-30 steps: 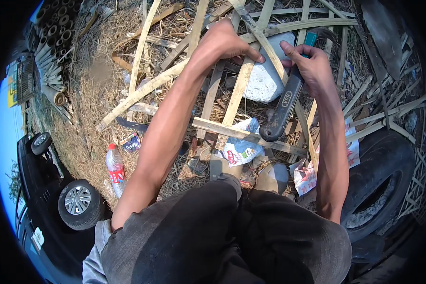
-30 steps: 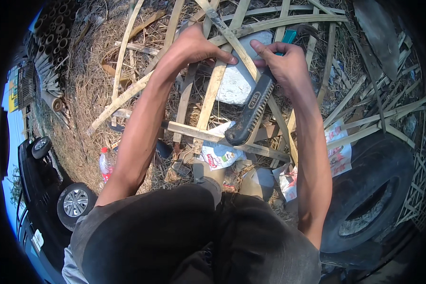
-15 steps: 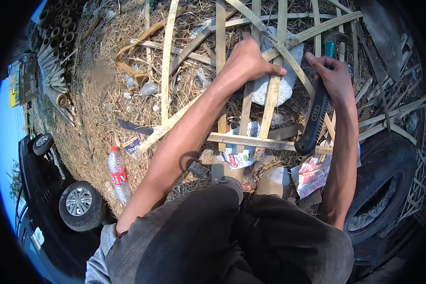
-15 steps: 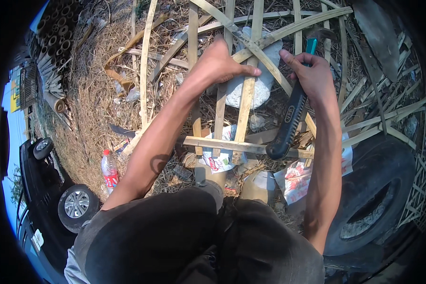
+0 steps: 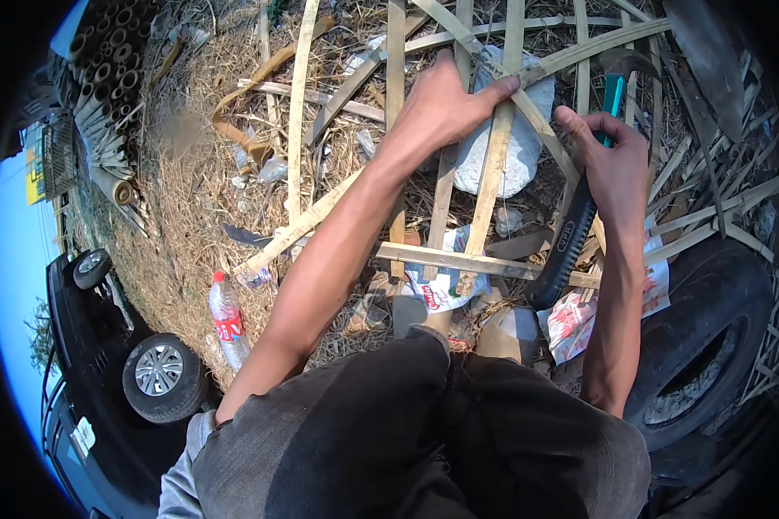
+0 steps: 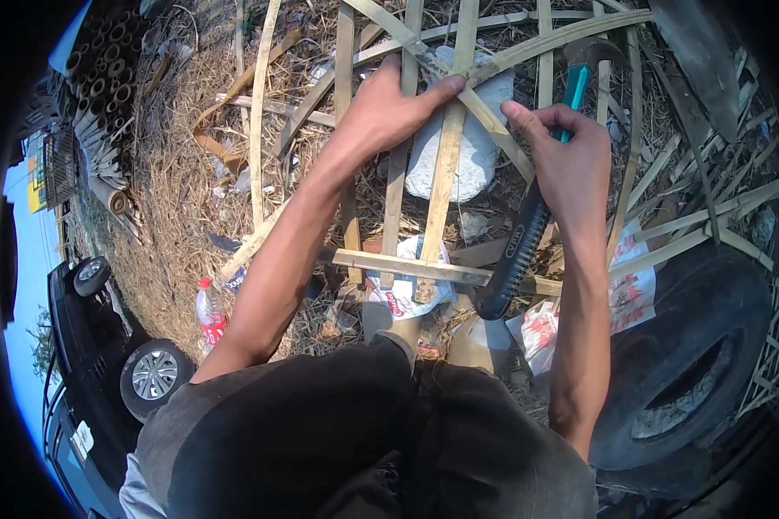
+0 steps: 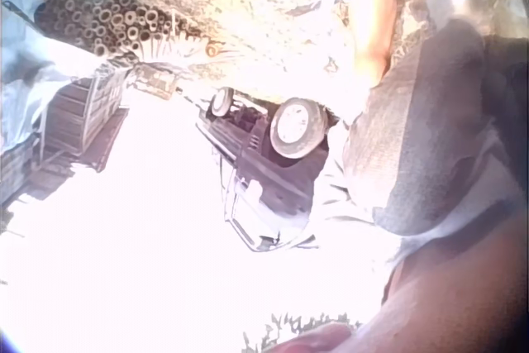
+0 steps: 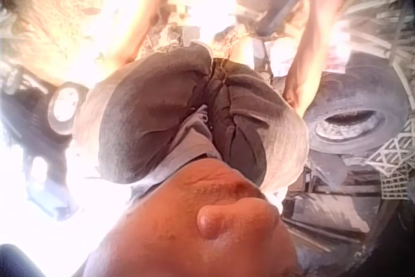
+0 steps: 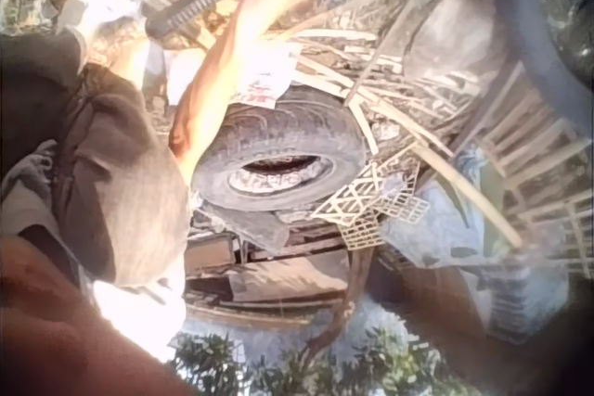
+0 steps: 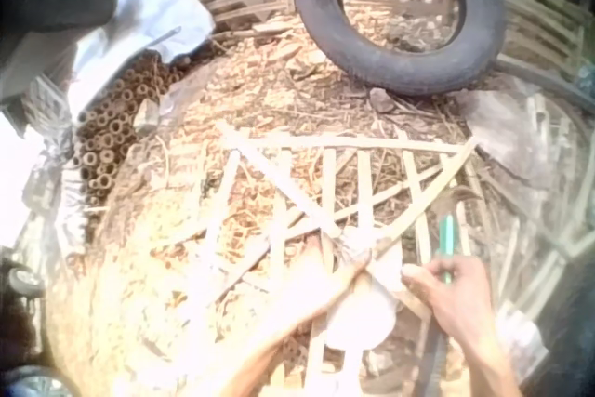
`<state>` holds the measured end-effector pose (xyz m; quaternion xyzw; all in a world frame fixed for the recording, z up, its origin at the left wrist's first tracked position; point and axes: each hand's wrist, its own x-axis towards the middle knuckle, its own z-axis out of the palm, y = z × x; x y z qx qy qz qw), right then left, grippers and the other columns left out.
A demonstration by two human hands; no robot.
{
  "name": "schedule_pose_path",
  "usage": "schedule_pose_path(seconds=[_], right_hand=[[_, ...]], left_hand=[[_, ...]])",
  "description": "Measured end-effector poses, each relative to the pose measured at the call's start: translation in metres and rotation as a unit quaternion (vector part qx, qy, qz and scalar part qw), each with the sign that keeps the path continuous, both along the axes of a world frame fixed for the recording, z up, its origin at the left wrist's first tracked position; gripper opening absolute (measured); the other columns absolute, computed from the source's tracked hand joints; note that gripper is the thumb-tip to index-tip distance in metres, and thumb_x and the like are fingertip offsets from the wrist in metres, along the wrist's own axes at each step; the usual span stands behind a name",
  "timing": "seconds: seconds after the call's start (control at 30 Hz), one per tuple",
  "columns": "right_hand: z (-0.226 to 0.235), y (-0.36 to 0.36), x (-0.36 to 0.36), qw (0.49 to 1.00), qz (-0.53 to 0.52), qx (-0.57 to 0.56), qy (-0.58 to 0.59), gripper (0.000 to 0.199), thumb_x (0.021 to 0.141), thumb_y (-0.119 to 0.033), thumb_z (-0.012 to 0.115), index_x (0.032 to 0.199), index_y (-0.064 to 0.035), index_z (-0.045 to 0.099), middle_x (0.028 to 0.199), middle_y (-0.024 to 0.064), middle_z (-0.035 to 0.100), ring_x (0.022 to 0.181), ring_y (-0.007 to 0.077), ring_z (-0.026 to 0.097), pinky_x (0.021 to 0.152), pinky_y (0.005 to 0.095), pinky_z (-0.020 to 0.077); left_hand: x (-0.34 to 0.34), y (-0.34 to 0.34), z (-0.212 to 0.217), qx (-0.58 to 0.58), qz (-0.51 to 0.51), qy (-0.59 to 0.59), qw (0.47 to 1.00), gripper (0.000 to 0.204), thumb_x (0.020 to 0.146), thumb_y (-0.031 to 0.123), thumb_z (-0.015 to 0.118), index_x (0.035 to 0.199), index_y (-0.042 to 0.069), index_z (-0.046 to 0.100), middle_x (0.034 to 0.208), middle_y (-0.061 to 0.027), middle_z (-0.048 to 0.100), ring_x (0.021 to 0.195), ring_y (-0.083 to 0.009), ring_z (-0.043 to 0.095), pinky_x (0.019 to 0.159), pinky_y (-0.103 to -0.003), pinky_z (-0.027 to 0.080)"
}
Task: The person secures a wooden lattice structure by driving nails into bamboo or wood strips with a hammer.
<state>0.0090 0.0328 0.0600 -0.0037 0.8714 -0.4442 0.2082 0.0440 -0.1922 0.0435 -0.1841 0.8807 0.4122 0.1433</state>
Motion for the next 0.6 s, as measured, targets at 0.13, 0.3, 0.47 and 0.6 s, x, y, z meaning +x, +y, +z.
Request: schedule_pose_path(seconds=[0.13, 0.3, 0.47, 0.6], right_hand=[[0.011, -0.014, 0.002, 0.994, -0.069, -0.075, 0.038, 0.040, 0.085, -0.038, 0.084, 0.083, 0.0007, 0.075, 0.059, -0.0043, 0.052, 0.057, 0.0063, 0.042, 0.054, 0.0262, 0.0354], [0.031, -0.021, 0.004, 0.991, -0.100, -0.074, 0.045, 0.037, 0.085, -0.036, 0.085, 0.084, -0.0003, 0.076, 0.059, -0.0058, 0.050, 0.056, 0.0039, 0.040, 0.051, 0.0231, 0.0296], [0.063, -0.007, 0.008, 0.993, -0.098, -0.035, 0.059, 0.040, 0.081, -0.037, 0.087, 0.087, 0.0010, 0.078, 0.069, -0.0001, 0.061, 0.067, 0.0091, 0.050, 0.067, 0.0243, 0.0411], [0.056, -0.013, 0.012, 0.978, -0.089, -0.025, 0.186, 0.038, 0.081, -0.036, 0.087, 0.088, -0.0005, 0.079, 0.064, -0.0002, 0.058, 0.062, 0.0103, 0.048, 0.062, 0.0263, 0.0401]], left_hand=[[0.002, -0.007, -0.014, 0.003, 0.021, 0.065, 0.998, 0.090, 0.081, 0.059, 0.077, 0.134, -0.010, 0.052, 0.118, -0.0271, 0.069, 0.109, -0.0337, 0.070, 0.100, -0.041, 0.052], [0.005, -0.013, -0.026, 0.022, 0.027, 0.067, 0.997, 0.098, 0.077, 0.063, 0.079, 0.134, -0.012, 0.052, 0.123, -0.0280, 0.067, 0.111, -0.0342, 0.069, 0.100, -0.042, 0.052], [-0.001, -0.013, -0.021, 0.002, 0.005, 0.046, 0.999, 0.103, 0.073, 0.067, 0.079, 0.135, -0.011, 0.052, 0.127, -0.0301, 0.065, 0.118, -0.0375, 0.066, 0.106, -0.042, 0.049], [-0.001, -0.007, -0.011, -0.015, 0.001, 0.026, 1.000, 0.105, 0.071, 0.068, 0.079, 0.134, -0.012, 0.053, 0.126, -0.0323, 0.064, 0.116, -0.0394, 0.066, 0.105, -0.044, 0.049]])
